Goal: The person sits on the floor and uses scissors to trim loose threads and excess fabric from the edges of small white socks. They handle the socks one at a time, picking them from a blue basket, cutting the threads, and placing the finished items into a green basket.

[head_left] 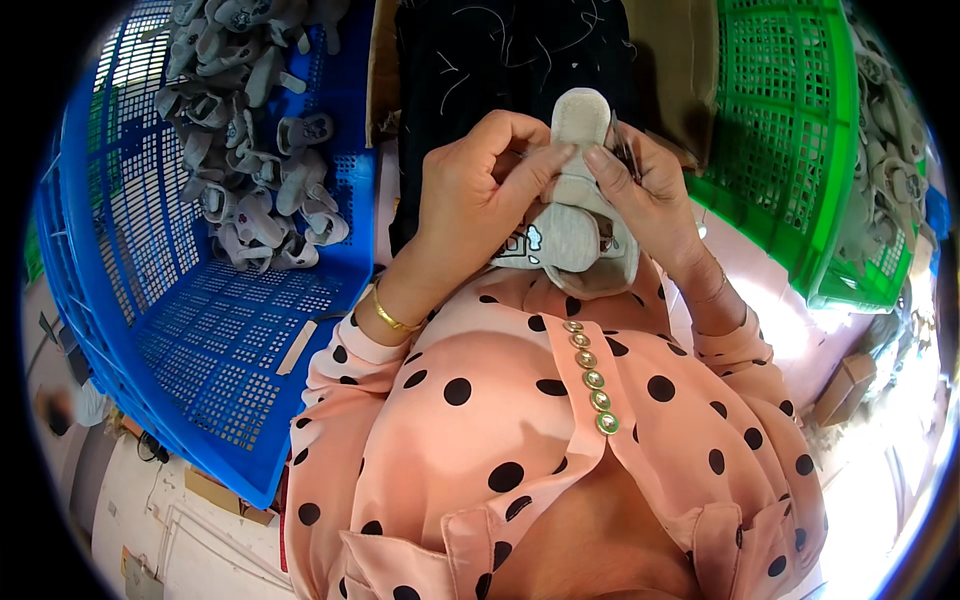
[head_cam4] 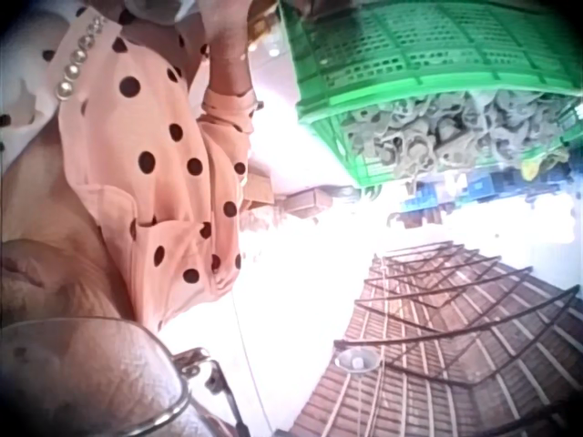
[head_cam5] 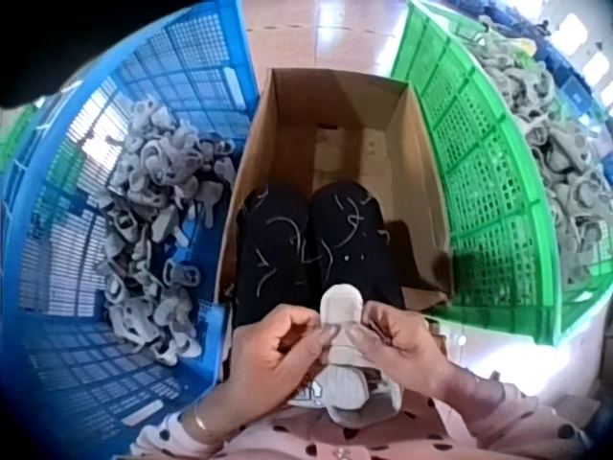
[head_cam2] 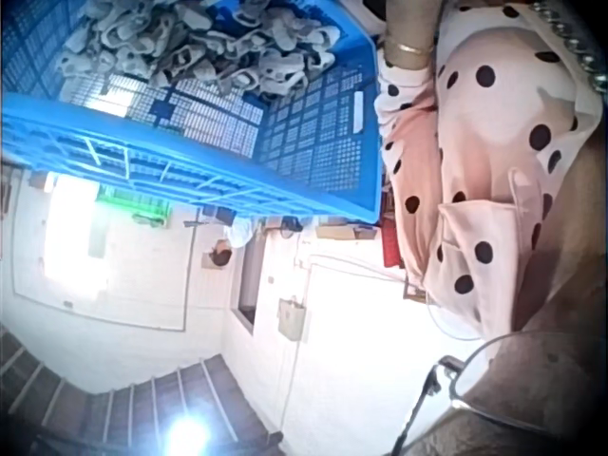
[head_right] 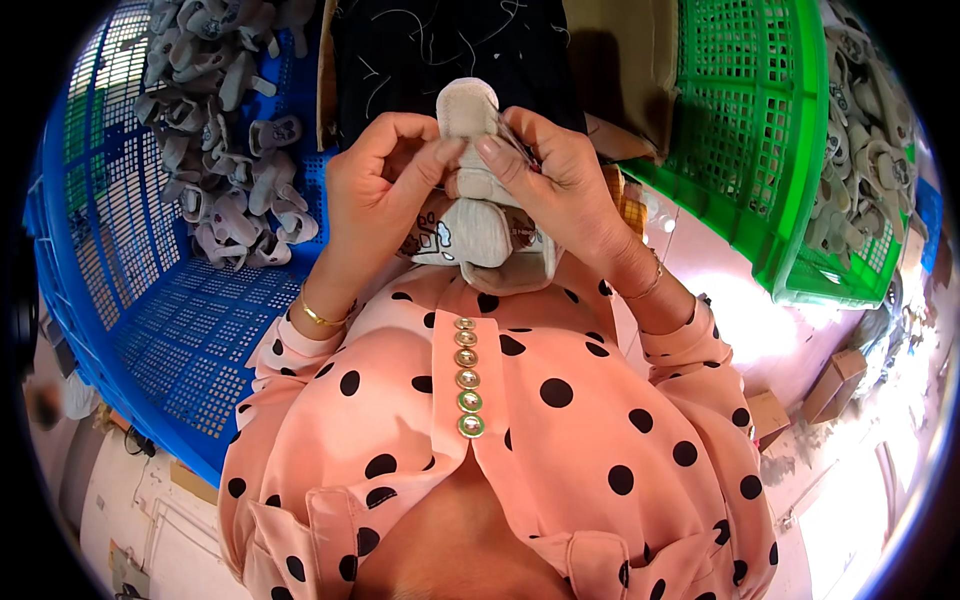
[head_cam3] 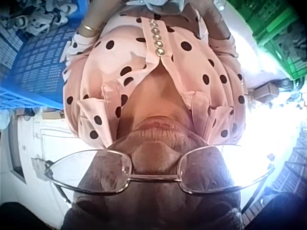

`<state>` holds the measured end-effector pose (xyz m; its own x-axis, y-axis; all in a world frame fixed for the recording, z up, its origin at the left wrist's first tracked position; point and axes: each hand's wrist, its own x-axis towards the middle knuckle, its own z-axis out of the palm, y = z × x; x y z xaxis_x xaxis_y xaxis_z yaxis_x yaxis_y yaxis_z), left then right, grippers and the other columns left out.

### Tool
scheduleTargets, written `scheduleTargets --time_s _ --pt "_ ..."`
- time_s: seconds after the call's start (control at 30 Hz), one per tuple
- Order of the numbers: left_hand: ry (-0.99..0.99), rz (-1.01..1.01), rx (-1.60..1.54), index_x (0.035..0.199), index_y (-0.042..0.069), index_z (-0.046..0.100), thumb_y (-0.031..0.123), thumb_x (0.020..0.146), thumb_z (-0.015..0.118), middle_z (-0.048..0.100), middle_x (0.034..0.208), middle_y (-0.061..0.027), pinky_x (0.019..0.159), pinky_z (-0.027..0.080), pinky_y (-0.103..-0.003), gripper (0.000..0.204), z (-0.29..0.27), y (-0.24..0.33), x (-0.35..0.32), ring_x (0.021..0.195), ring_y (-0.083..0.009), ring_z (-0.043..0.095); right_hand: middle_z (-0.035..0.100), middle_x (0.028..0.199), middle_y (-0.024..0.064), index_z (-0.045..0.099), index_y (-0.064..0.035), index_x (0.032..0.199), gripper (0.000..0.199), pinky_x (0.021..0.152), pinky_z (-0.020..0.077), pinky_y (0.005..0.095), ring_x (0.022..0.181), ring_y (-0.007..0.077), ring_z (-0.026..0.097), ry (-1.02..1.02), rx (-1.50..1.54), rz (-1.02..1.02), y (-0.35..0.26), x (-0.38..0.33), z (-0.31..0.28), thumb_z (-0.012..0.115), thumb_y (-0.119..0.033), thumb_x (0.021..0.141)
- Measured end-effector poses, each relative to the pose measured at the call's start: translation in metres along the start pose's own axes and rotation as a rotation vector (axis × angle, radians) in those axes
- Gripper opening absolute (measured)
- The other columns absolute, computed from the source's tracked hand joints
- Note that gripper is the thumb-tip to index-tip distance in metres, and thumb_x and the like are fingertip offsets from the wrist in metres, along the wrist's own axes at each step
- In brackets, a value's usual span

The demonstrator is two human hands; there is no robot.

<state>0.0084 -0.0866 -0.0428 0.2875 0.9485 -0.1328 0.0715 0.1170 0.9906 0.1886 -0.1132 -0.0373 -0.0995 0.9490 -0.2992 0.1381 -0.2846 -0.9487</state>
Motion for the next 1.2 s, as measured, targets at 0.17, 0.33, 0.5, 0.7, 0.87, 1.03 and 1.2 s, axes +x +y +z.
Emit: scheduleTargets --time_s 0.17,0.33,0.5,0.7,0.87,1.03,1.2 --pt "0.126 -0.129 -0.167 0.09 0.0 0.064 0.013 0.092 0.066 0.066 0.066 -0.0025 0.047 0.045 -0.018 0.014 0.01 -0.025 0.012 0.056 -0.0041 0.061 0.064 0.076 0.0115 0.057 -0.0045 0.101 0.031 0.06 0.0514 0.0289 0.062 0.0251 0.061 0.145 -0.533 -0.282 0.003 0.016 -0.014 0.069 -0.03 0.088" --pt "0.18 -0.157 -0.183 0.09 -0.002 0.063 0.012 0.093 0.066 0.068 0.076 -0.0058 0.058 0.052 -0.021 0.014 0.015 -0.053 0.017 0.066 -0.0075 0.064 0.054 0.057 0.0024 0.052 -0.0104 0.079 0.046 0.048 0.046 0.0307 0.05 0.0209 0.057 0.127 -1.126 -0.598 0.004 0.032 -0.027 0.068 -0.054 0.079" --pt "0.185 -0.25 -0.247 0.094 -0.002 0.055 0.015 0.097 0.06 0.069 0.092 -0.0117 0.069 0.059 -0.027 0.018 0.009 -0.049 0.015 0.078 -0.0157 0.07 0.05 0.052 0.0018 0.048 -0.0118 0.071 0.05 0.047 0.0434 0.0279 0.048 0.0183 0.055 0.07 -1.385 -0.692 0.003 0.049 -0.026 0.06 -0.059 0.082" --pt "0.223 -0.199 -0.313 0.09 -0.002 0.052 0.012 0.097 0.06 0.069 0.086 -0.0101 0.065 0.058 -0.025 0.017 0.011 -0.048 0.015 0.074 -0.012 0.069 0.051 0.052 0.0015 0.05 -0.0127 0.07 0.047 0.048 0.0435 0.0272 0.049 0.0167 0.058 0.015 -1.452 -0.757 0.006 0.059 -0.025 0.059 -0.057 0.084" --pt "0.202 -0.167 -0.269 0.087 -0.001 0.052 0.014 0.097 0.06 0.069 0.083 -0.0091 0.063 0.056 -0.023 0.02 0.012 -0.05 0.014 0.073 -0.0109 0.068 0.051 0.052 0.0 0.051 -0.0138 0.071 0.044 0.051 0.0438 0.0268 0.05 0.0155 0.058 0.009 -1.521 -0.741 0.003 0.059 -0.024 0.059 -0.054 0.085" --pt "0.198 -0.156 -0.225 0.085 -0.001 0.052 0.014 0.096 0.061 0.068 0.079 -0.0075 0.061 0.055 -0.023 0.02 0.011 -0.049 0.013 0.072 -0.0102 0.068 0.051 0.052 -0.0016 0.051 -0.0156 0.07 0.042 0.052 0.0429 0.0269 0.051 0.0147 0.058 -0.003 -1.593 -0.779 0.001 0.059 -0.024 0.057 -0.053 0.087" --pt "0.202 -0.171 -0.274 0.087 -0.001 0.052 0.015 0.097 0.059 0.069 0.082 -0.0088 0.063 0.056 -0.024 0.02 0.01 -0.045 0.009 0.074 -0.0114 0.069 0.055 0.057 0.003 0.051 -0.0128 0.069 0.043 0.052 0.044 0.0293 0.053 0.018 0.06 0.027 -1.441 -0.636 0.004 0.057 -0.024 0.061 -0.051 0.085"
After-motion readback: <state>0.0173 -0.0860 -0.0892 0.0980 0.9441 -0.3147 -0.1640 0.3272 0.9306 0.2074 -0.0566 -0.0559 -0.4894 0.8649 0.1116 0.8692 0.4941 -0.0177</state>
